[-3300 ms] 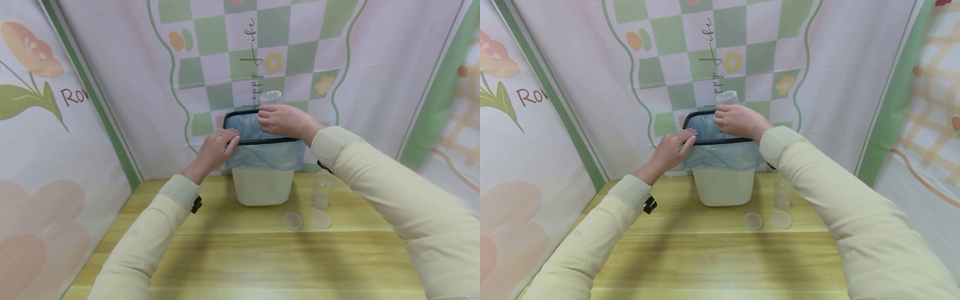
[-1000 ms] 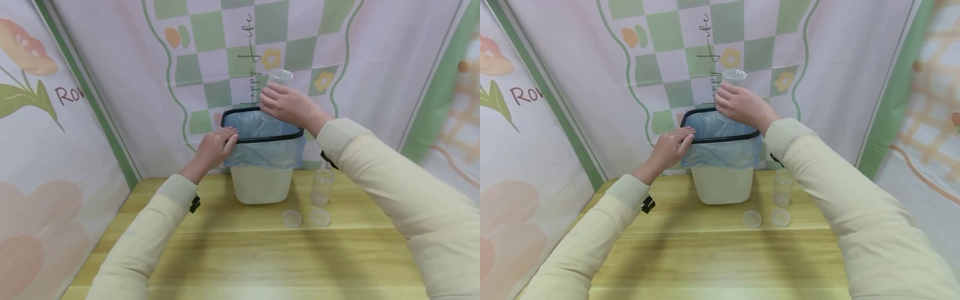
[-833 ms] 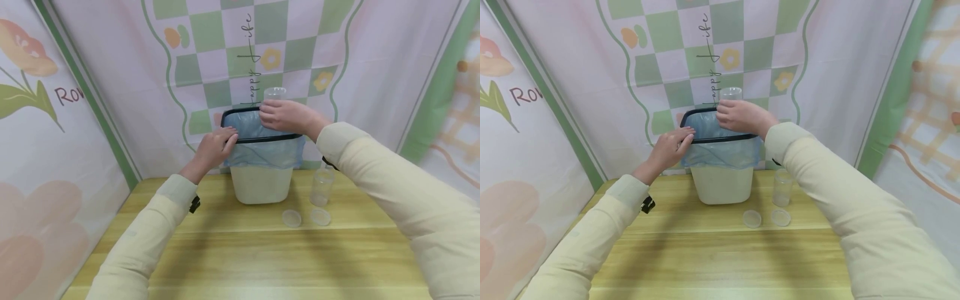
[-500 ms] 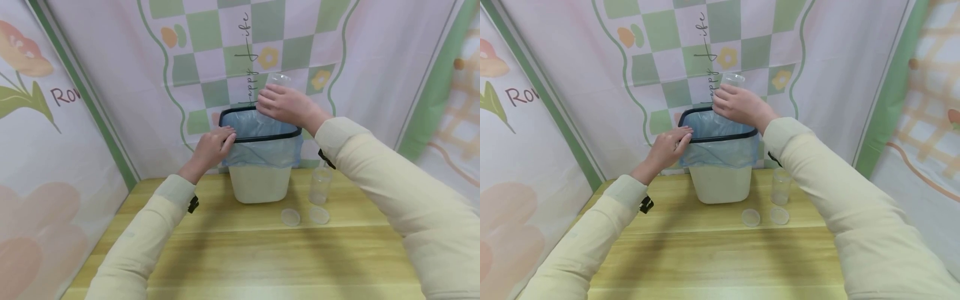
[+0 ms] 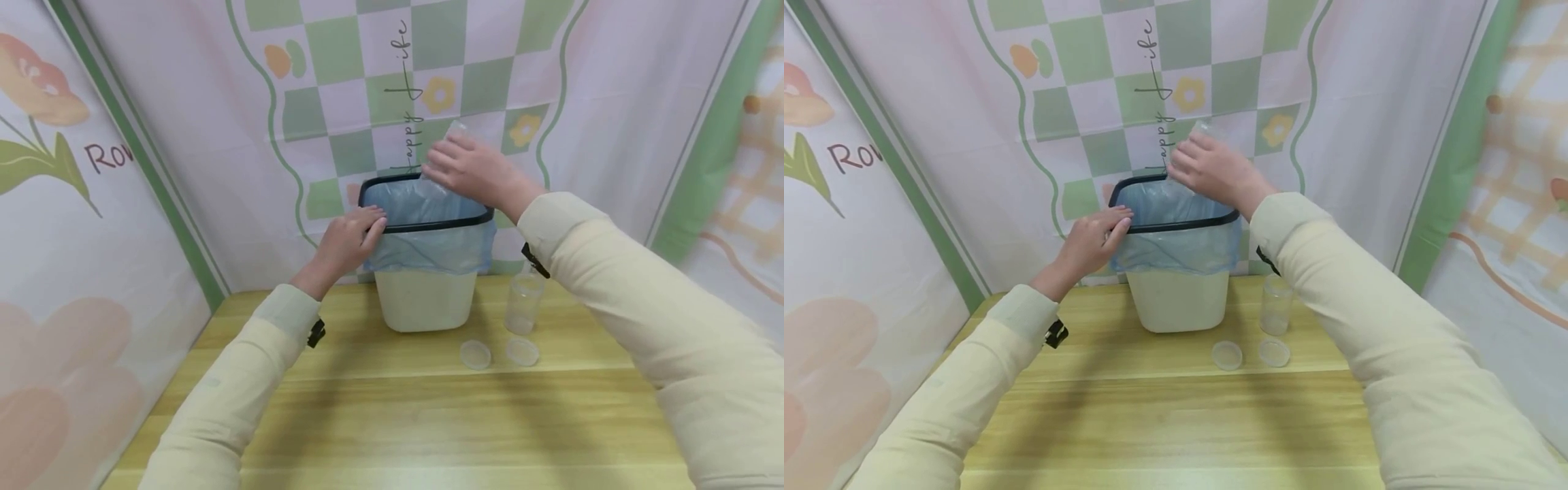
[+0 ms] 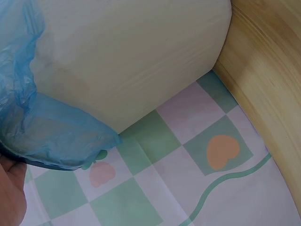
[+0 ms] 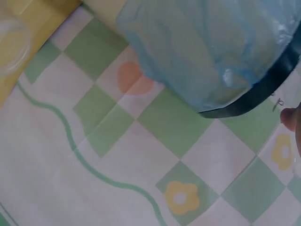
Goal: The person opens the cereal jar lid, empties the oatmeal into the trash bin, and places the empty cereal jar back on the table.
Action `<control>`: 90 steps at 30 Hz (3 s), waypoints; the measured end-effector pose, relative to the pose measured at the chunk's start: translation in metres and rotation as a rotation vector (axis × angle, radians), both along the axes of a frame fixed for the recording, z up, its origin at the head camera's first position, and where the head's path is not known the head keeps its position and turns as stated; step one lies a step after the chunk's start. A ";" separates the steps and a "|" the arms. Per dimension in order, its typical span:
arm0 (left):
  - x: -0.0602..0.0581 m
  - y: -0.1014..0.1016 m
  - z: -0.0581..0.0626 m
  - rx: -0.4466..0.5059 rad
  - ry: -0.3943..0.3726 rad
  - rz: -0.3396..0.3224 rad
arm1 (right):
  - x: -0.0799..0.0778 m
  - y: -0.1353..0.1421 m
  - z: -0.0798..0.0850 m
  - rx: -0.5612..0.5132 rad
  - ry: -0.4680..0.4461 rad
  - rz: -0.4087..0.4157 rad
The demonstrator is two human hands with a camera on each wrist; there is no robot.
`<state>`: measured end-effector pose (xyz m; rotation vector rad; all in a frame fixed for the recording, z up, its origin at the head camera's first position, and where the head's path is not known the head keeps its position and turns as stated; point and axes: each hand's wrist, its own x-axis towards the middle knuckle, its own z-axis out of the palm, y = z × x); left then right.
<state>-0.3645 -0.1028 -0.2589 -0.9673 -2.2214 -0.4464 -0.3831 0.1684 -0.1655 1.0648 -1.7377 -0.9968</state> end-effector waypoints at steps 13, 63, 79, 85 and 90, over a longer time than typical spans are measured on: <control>-0.001 0.000 -0.001 0.008 0.024 -0.014 | 0.002 -0.003 0.001 0.052 0.135 0.068; -0.003 0.000 -0.001 0.014 0.027 -0.017 | 0.002 -0.004 -0.006 0.380 0.292 -0.036; -0.002 0.000 0.000 0.011 0.014 -0.010 | 0.004 -0.003 -0.006 0.347 0.251 0.001; -0.002 0.000 -0.001 0.015 0.016 -0.012 | 0.005 -0.003 -0.006 0.289 0.266 -0.034; -0.002 -0.002 -0.001 0.020 0.034 -0.011 | 0.004 -0.006 -0.007 0.351 0.227 0.021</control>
